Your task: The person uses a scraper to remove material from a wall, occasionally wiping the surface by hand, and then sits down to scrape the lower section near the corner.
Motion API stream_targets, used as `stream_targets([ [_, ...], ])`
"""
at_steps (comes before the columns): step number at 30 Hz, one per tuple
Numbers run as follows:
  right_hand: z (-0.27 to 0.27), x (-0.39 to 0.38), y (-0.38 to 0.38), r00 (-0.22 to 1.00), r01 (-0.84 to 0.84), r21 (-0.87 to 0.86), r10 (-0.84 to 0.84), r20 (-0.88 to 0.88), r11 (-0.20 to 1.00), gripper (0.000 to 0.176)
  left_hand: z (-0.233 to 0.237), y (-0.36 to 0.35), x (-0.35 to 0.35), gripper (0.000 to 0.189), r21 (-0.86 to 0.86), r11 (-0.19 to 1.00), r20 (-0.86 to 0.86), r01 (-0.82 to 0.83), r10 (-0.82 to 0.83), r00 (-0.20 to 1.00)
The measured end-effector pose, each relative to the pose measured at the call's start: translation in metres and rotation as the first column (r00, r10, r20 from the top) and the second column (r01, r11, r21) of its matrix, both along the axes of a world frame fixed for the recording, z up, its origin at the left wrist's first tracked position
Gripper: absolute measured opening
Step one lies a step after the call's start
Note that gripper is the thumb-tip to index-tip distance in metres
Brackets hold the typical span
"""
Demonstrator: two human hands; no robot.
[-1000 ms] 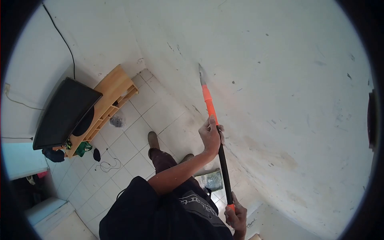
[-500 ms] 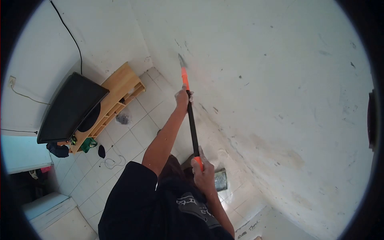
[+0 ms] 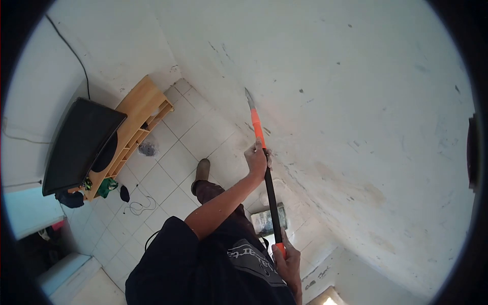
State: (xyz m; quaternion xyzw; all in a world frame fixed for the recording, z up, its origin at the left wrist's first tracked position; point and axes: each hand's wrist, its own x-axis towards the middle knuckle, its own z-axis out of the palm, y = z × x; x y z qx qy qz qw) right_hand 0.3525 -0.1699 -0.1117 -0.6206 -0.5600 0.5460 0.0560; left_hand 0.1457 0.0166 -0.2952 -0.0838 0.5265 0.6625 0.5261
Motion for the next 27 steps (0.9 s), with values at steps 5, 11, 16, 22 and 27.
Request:
stream_targets([
  [5, 0.017, 0.012, 0.018, 1.0, -0.007, 0.056, 0.005, 0.027, 0.998, 0.055, -0.009, 0.009, 0.012, 0.051, 0.093, 0.996, 0.018, 0.004, -0.006, 1.0],
  [11, 0.04, 0.022, -0.011, 0.995, 0.087, 0.028, -0.088, 0.046, 0.996, 0.055, 0.019, -0.008, 0.027, 0.05, -0.006, 0.998, 0.102, 0.064, -0.063, 0.993],
  [16, 0.035, 0.025, 0.009, 0.999, 0.03, -0.005, -0.03, 0.04, 1.0, 0.053, 0.003, 0.001, 0.029, 0.054, -0.008, 0.997, 0.042, 0.07, -0.07, 0.997],
  [22, 0.018, 0.051, -0.011, 0.999, 0.031, 0.098, -0.029, -0.03, 0.995, 0.056, -0.009, -0.003, 0.042, 0.056, -0.039, 0.994, 0.052, 0.106, -0.104, 0.993],
  [27, 0.024, 0.048, -0.013, 1.0, 0.031, 0.053, -0.03, -0.006, 0.998, 0.056, 0.006, -0.005, 0.046, 0.055, -0.096, 0.989, 0.071, 0.115, -0.108, 0.992],
])
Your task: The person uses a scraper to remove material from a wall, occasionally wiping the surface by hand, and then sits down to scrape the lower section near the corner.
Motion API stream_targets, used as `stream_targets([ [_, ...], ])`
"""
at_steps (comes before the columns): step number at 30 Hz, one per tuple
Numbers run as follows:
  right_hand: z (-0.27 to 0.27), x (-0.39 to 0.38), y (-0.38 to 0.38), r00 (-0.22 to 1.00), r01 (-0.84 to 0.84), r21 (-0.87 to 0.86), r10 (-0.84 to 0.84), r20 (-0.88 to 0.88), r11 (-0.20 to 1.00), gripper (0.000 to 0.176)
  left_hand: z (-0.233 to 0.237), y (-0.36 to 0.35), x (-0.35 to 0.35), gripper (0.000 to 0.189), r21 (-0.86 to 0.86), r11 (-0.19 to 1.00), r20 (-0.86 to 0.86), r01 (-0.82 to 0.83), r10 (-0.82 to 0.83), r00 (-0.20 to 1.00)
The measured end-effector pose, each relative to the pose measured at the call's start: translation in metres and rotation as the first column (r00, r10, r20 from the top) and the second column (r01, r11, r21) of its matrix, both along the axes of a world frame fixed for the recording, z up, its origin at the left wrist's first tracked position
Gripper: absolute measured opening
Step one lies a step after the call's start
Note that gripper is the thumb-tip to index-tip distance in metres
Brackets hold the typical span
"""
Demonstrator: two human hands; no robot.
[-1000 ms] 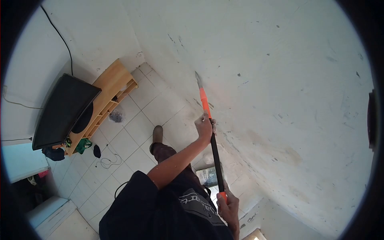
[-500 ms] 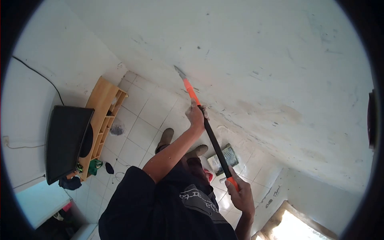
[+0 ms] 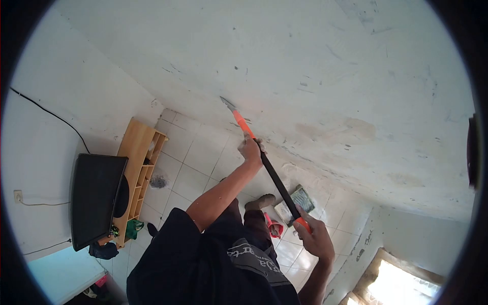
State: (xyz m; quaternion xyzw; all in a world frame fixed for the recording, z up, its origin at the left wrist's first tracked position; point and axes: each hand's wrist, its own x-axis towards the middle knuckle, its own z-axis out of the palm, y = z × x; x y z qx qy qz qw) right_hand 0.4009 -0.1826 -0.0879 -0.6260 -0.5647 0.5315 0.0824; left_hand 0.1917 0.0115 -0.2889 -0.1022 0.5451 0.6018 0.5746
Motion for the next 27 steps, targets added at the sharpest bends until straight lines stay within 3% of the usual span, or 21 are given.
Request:
stream_targets([
  [5, -0.004, -0.014, -0.012, 0.999, 0.039, -0.009, -0.039, 0.029, 0.999, 0.056, -0.031, -0.005, -0.005, 0.052, 0.021, 0.998, -0.022, 0.06, -0.06, 0.998],
  [7, -0.013, -0.022, -0.025, 0.998, -0.014, 0.226, 0.001, 0.056, 0.974, 0.057, -0.031, -0.006, -0.011, 0.052, 0.043, 0.994, -0.029, 0.097, -0.096, 0.995],
  [9, -0.006, -0.034, -0.038, 0.998, 0.029, 0.198, -0.039, 0.048, 0.98, 0.057, -0.028, -0.019, -0.012, 0.051, 0.084, 0.984, -0.043, 0.154, -0.151, 0.988],
  [11, -0.004, -0.043, -0.055, 0.986, 0.049, 0.131, -0.069, 0.155, 0.99, 0.056, -0.032, -0.035, -0.015, 0.049, 0.121, 0.972, -0.057, 0.202, -0.197, 0.979],
  [12, -0.01, -0.046, -0.066, 0.967, 0.107, 0.025, -0.11, 0.232, 0.994, 0.056, -0.041, -0.045, -0.018, 0.046, 0.107, 0.944, -0.059, 0.311, -0.307, 0.95],
  [13, -0.017, -0.05, -0.076, 0.967, 0.111, 0.031, -0.115, 0.229, 0.993, 0.056, -0.043, -0.055, -0.022, 0.043, 0.092, 0.905, -0.06, 0.415, -0.411, 0.91],
  [14, -0.025, -0.055, -0.086, 0.928, 0.121, 0.054, -0.133, 0.347, 0.991, 0.053, -0.046, -0.068, -0.029, 0.038, 0.052, 0.867, -0.042, 0.495, -0.494, 0.869],
  [15, -0.031, -0.064, -0.094, 0.874, 0.131, 0.072, -0.15, 0.462, 0.989, 0.05, -0.048, -0.086, -0.035, 0.034, 0.009, 0.819, -0.015, 0.573, -0.573, 0.819],
  [17, -0.048, -0.086, -0.102, 0.863, 0.227, 0.05, -0.224, 0.453, 0.973, 0.044, -0.076, -0.126, -0.046, 0.035, 0.029, 0.704, 0.031, 0.709, -0.71, 0.704],
  [19, -0.095, -0.103, -0.119, 0.875, 0.259, 0.139, -0.293, 0.384, 0.956, 0.044, -0.083, -0.16, -0.067, 0.032, 0.018, 0.468, 0.027, 0.884, -0.884, 0.467],
  [20, -0.138, -0.107, -0.134, 0.899, 0.237, 0.217, -0.299, 0.321, 0.947, 0.037, -0.09, -0.173, -0.073, 0.032, 0.018, 0.451, 0.023, 0.893, -0.893, 0.45],
  [22, -0.161, -0.138, -0.135, 0.905, 0.29, 0.225, -0.343, 0.252, 0.93, 0.031, -0.097, -0.193, -0.084, 0.035, -0.013, 0.218, 0.036, 0.976, -0.975, 0.218],
  [23, -0.168, -0.154, -0.137, 0.895, 0.344, 0.223, -0.391, 0.215, 0.912, 0.03, -0.094, -0.194, -0.096, 0.035, -0.018, 0.197, 0.036, 0.98, -0.98, 0.197],
  [24, -0.172, -0.17, -0.139, 0.887, 0.365, 0.226, -0.411, 0.21, 0.903, 0.03, -0.07, -0.185, -0.109, 0.037, 0.031, 0.037, -0.018, 0.999, -0.999, 0.038],
  [25, -0.175, -0.185, -0.143, 0.844, 0.432, 0.359, -0.511, 0.162, 0.827, 0.028, -0.056, -0.173, -0.121, 0.039, 0.072, -0.127, -0.081, 0.989, -0.989, -0.121],
  [26, -0.178, -0.197, -0.148, 0.793, 0.488, 0.481, -0.6, 0.104, 0.728, 0.026, -0.051, -0.163, -0.131, 0.038, 0.072, -0.224, -0.228, 0.972, -0.952, -0.202],
  [27, -0.183, -0.204, -0.153, 0.779, 0.505, 0.485, -0.619, 0.1, 0.714, 0.026, -0.059, -0.153, -0.141, 0.038, 0.071, -0.246, -0.235, 0.967, -0.946, -0.224],
])
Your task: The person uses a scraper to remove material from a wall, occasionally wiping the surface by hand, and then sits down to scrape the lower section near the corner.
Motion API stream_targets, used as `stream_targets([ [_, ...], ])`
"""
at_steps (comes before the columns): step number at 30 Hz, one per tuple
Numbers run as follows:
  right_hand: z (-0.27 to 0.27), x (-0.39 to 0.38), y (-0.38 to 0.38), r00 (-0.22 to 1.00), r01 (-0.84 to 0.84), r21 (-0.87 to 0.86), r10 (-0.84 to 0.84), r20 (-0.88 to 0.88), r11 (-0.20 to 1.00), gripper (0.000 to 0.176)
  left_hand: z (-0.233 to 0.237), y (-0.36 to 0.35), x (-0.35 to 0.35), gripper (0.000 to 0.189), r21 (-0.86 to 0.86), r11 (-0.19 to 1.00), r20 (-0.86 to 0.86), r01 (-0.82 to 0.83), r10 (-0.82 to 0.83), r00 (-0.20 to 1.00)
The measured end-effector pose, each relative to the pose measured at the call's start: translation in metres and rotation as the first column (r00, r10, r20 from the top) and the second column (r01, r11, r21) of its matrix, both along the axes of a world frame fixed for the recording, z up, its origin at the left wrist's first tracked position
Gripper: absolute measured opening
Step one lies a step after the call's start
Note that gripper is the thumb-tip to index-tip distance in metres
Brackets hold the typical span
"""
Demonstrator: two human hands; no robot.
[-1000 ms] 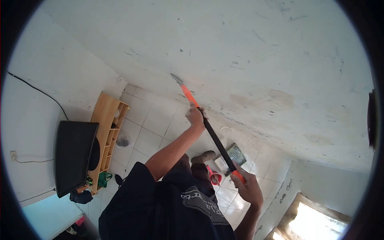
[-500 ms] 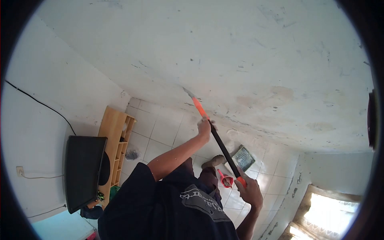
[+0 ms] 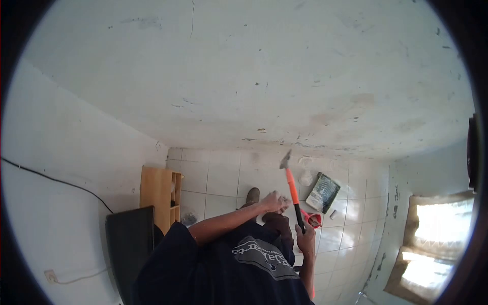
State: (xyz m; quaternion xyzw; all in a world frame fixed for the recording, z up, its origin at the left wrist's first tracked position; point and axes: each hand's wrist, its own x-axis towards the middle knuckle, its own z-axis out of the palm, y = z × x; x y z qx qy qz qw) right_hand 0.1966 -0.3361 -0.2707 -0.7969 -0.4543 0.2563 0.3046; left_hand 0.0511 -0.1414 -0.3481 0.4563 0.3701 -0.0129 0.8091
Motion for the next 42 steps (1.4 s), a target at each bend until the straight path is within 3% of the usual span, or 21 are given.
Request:
stream_targets([
  [3, -0.03, -0.003, -0.026, 0.953, 0.196, -0.259, -0.246, -0.178, 0.946, 0.029, -0.023, 0.029, -0.032, 0.034, 0.256, 0.966, 0.042, -0.031, 0.021, 0.999],
  [5, -0.046, -0.003, -0.039, 0.892, 0.294, -0.319, -0.379, -0.248, 0.901, 0.027, -0.015, 0.052, -0.059, 0.032, 0.727, 0.68, -0.047, -0.092, 0.183, 0.982],
  [9, -0.05, -0.031, -0.055, 0.585, 0.45, -0.434, -0.625, -0.517, 0.781, 0.019, 0.0, 0.07, -0.13, 0.028, 0.677, 0.721, -0.057, -0.15, 0.253, 0.966],
  [10, -0.056, -0.037, -0.059, 0.437, 0.481, -0.435, -0.639, -0.633, 0.761, 0.019, -0.011, 0.073, -0.15, 0.033, 0.742, 0.667, -0.057, -0.066, 0.161, 0.985],
  [12, -0.08, -0.05, -0.059, 0.388, 0.515, -0.423, -0.642, -0.661, 0.746, 0.018, -0.005, 0.07, -0.17, 0.038, 0.81, 0.586, -0.068, 0.023, 0.055, 0.996],
  [14, -0.118, -0.078, -0.073, 0.293, 0.594, -0.309, -0.558, -0.776, 0.742, 0.017, 0.023, 0.044, -0.208, 0.04, 0.634, 0.754, 0.039, -0.173, 0.193, 0.98],
  [15, -0.122, -0.086, -0.067, 0.252, 0.63, -0.345, -0.603, -0.757, 0.696, 0.018, 0.037, 0.034, -0.22, 0.04, 0.641, 0.754, 0.02, -0.142, 0.168, 0.986],
  [18, -0.183, -0.117, -0.058, 0.339, 0.733, -0.075, -0.459, -0.821, 0.676, 0.019, 0.082, 0.008, -0.239, 0.046, 0.519, 0.849, 0.078, -0.095, 0.063, 0.995],
  [19, -0.236, -0.129, -0.056, 0.408, 0.774, 0.087, -0.389, -0.826, 0.627, 0.018, 0.097, 0.0, -0.244, 0.049, 0.437, 0.899, 0.135, -0.029, -0.034, 0.99],
  [20, -0.265, -0.133, -0.053, 0.589, 0.645, 0.221, -0.292, -0.753, 0.732, 0.015, 0.113, -0.009, -0.252, 0.052, 0.346, 0.937, 0.193, 0.048, -0.121, 0.974],
  [21, -0.271, -0.147, -0.038, 0.542, 0.682, 0.201, -0.301, -0.785, 0.703, 0.011, 0.13, -0.019, -0.259, 0.052, 0.336, 0.937, 0.166, 0.091, -0.154, 0.974],
  [23, -0.288, -0.176, 0.002, 0.507, 0.763, 0.238, -0.328, -0.797, 0.601, 0.015, 0.161, -0.035, -0.266, 0.057, 0.532, 0.847, 0.38, 0.011, -0.251, 0.89],
  [25, -0.241, -0.213, 0.045, 0.633, 0.71, 0.368, -0.313, -0.708, 0.601, 0.011, 0.182, -0.042, -0.276, 0.058, 0.619, 0.783, 0.433, -0.062, -0.275, 0.858],
  [27, -0.125, -0.238, 0.085, -0.104, 0.921, -0.193, -0.264, -0.959, 0.339, 0.001, 0.202, -0.042, -0.286, 0.059, 0.691, 0.707, 0.485, -0.148, -0.303, 0.821],
  [29, -0.167, -0.256, 0.11, 0.324, 0.785, 0.06, -0.326, -0.888, 0.617, 0.005, 0.22, -0.035, -0.297, 0.046, 0.731, 0.654, 0.469, -0.193, -0.278, 0.838],
  [31, -0.137, -0.288, 0.145, 0.329, 0.755, 0.064, -0.292, -0.898, 0.653, 0.008, 0.218, -0.015, -0.313, 0.035, 0.762, 0.631, 0.446, -0.146, -0.348, 0.825],
  [32, -0.155, -0.314, 0.174, 0.245, 0.829, 0.078, -0.233, -0.941, 0.553, 0.009, 0.217, -0.007, -0.322, 0.03, 0.789, 0.603, 0.427, -0.118, -0.4, 0.811],
  [33, -0.143, -0.331, 0.186, 0.384, 0.783, 0.229, -0.16, -0.909, 0.578, 0.012, 0.219, -0.002, -0.33, 0.03, 0.787, 0.607, 0.427, -0.112, -0.406, 0.808],
  [34, -0.04, -0.335, 0.194, -0.058, 0.798, -0.193, -0.247, -0.967, 0.57, 0.013, 0.224, 0.001, -0.341, 0.031, 0.789, 0.583, 0.459, -0.194, -0.351, 0.816],
  [40, 0.035, -0.407, 0.287, -0.082, 0.722, -0.181, -0.176, -0.981, 0.668, 0.022, 0.262, 0.026, -0.38, 0.038, 0.68, 0.375, 0.711, -0.63, -0.128, 0.691],
  [42, 0.063, -0.424, 0.319, -0.152, 0.772, -0.204, -0.138, -0.979, 0.602, 0.024, 0.273, 0.044, -0.399, 0.039, 0.62, 0.333, 0.767, -0.711, -0.066, 0.638],
])
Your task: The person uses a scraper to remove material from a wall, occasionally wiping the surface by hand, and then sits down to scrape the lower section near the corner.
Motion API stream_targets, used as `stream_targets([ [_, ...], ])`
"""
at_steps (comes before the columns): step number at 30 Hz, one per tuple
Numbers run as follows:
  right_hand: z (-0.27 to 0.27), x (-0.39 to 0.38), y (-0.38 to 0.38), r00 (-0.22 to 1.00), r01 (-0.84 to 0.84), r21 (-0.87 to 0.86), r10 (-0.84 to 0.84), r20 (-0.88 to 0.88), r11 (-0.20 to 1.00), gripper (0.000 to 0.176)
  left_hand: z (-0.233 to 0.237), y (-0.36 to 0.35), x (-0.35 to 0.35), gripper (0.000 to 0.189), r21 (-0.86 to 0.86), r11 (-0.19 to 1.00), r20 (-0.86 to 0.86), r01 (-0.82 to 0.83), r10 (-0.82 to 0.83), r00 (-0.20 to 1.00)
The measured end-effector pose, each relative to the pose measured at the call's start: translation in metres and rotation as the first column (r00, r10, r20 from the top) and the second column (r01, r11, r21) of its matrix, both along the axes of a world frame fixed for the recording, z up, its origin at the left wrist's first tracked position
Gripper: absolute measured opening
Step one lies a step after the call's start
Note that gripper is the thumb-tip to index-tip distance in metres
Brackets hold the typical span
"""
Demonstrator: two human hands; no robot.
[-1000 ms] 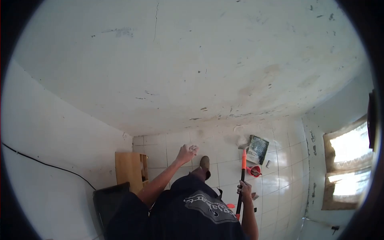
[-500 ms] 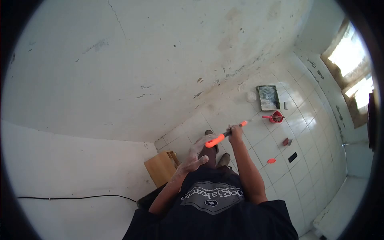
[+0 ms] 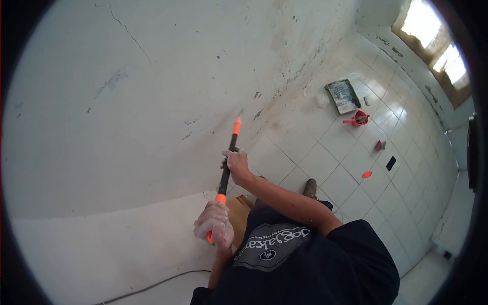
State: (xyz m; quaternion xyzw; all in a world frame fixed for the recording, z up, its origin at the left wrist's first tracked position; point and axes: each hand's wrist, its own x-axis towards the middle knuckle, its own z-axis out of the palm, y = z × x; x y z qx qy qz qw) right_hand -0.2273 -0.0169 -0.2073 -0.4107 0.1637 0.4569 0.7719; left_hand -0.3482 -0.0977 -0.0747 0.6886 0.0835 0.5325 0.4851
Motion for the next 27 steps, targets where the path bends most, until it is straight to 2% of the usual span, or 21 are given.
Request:
stream_targets([
  [2, 0.003, 0.0, 0.026, 0.996, 0.084, 0.019, -0.083, -0.035, 0.996, 0.026, 0.008, 0.018, -0.016, 0.039, 0.024, 0.995, 0.033, -0.093, 0.093, 0.995],
  [4, -0.006, 0.005, 0.052, 0.964, 0.169, 0.225, -0.114, -0.24, 0.96, 0.022, 0.016, 0.037, -0.031, 0.04, 0.024, 0.997, 0.038, -0.073, 0.072, 0.997],
  [5, -0.007, 0.008, 0.063, 0.936, 0.189, 0.168, -0.125, -0.328, 0.968, 0.013, 0.017, 0.049, -0.039, 0.039, 0.045, 0.998, 0.066, -0.04, 0.037, 0.997],
  [6, -0.002, 0.002, 0.071, 0.931, 0.207, 0.164, -0.143, -0.335, 0.964, 0.013, 0.02, 0.062, -0.047, 0.038, 0.069, 0.998, 0.095, -0.003, -0.003, 0.995],
  [7, 0.004, -0.005, 0.078, 0.945, 0.206, 0.155, -0.154, -0.29, 0.966, 0.012, 0.025, 0.074, -0.056, 0.038, 0.067, 0.998, 0.09, 0.017, -0.023, 0.996],
  [9, 0.021, -0.017, 0.089, 0.951, 0.226, 0.168, -0.179, -0.253, 0.96, 0.011, 0.038, 0.097, -0.077, 0.038, 0.082, 0.991, 0.173, -0.104, 0.088, 0.981],
  [10, 0.033, -0.024, 0.097, 0.947, 0.241, 0.16, -0.196, -0.255, 0.957, 0.011, 0.048, 0.108, -0.088, 0.038, 0.075, 0.993, 0.169, -0.088, 0.075, 0.983],
  [12, 0.057, -0.036, 0.111, 0.979, 0.149, 0.154, -0.124, -0.16, 0.977, 0.014, 0.069, 0.13, -0.107, 0.038, 0.263, 0.964, 0.027, 0.037, -0.046, 0.999],
  [14, 0.069, -0.044, 0.12, 0.974, 0.181, 0.144, -0.157, -0.163, 0.973, 0.013, 0.074, 0.147, -0.121, 0.038, 0.232, 0.973, 0.044, 0.012, -0.023, 0.999],
  [16, 0.069, -0.043, 0.127, 0.99, 0.135, 0.023, -0.134, -0.052, 0.991, 0.01, 0.066, 0.163, -0.121, 0.037, 0.2, 0.98, 0.067, -0.018, 0.004, 0.998],
  [18, 0.024, -0.025, 0.146, 0.99, 0.142, -0.032, -0.142, 0.008, 0.989, 0.01, 0.039, 0.178, -0.107, 0.037, 0.172, 0.985, 0.16, -0.017, -0.011, 0.987],
  [19, 0.006, -0.02, 0.15, 0.988, 0.144, -0.081, -0.139, 0.067, 0.986, 0.01, 0.032, 0.175, -0.094, 0.036, 0.08, 0.994, 0.092, -0.081, 0.073, 0.993],
  [20, 0.003, -0.02, 0.147, 0.988, 0.147, -0.082, -0.142, 0.068, 0.986, 0.01, 0.03, 0.173, -0.094, 0.036, 0.079, 0.994, 0.093, -0.078, 0.07, 0.993],
  [22, 0.0, -0.018, 0.144, 0.992, 0.125, -0.037, -0.124, 0.019, 0.991, 0.01, 0.035, 0.175, -0.091, 0.036, 0.157, 0.985, 0.086, 0.068, -0.083, 0.993],
  [23, 0.031, -0.025, 0.136, 0.991, 0.132, -0.056, -0.132, 0.007, 0.99, 0.01, 0.059, 0.17, -0.092, 0.034, 0.202, 0.971, 0.077, 0.125, -0.143, 0.987],
  [26, 0.046, -0.026, 0.138, 0.988, 0.146, -0.026, -0.147, -0.047, 0.989, 0.009, 0.069, 0.173, -0.094, 0.031, 0.117, 0.992, 0.072, 0.039, -0.048, 0.996],
  [27, 0.013, -0.018, 0.151, 0.991, 0.137, -0.086, -0.137, 0.014, 0.987, 0.007, 0.058, 0.185, -0.084, 0.034, 0.083, 0.992, 0.037, 0.095, -0.098, 0.995],
])
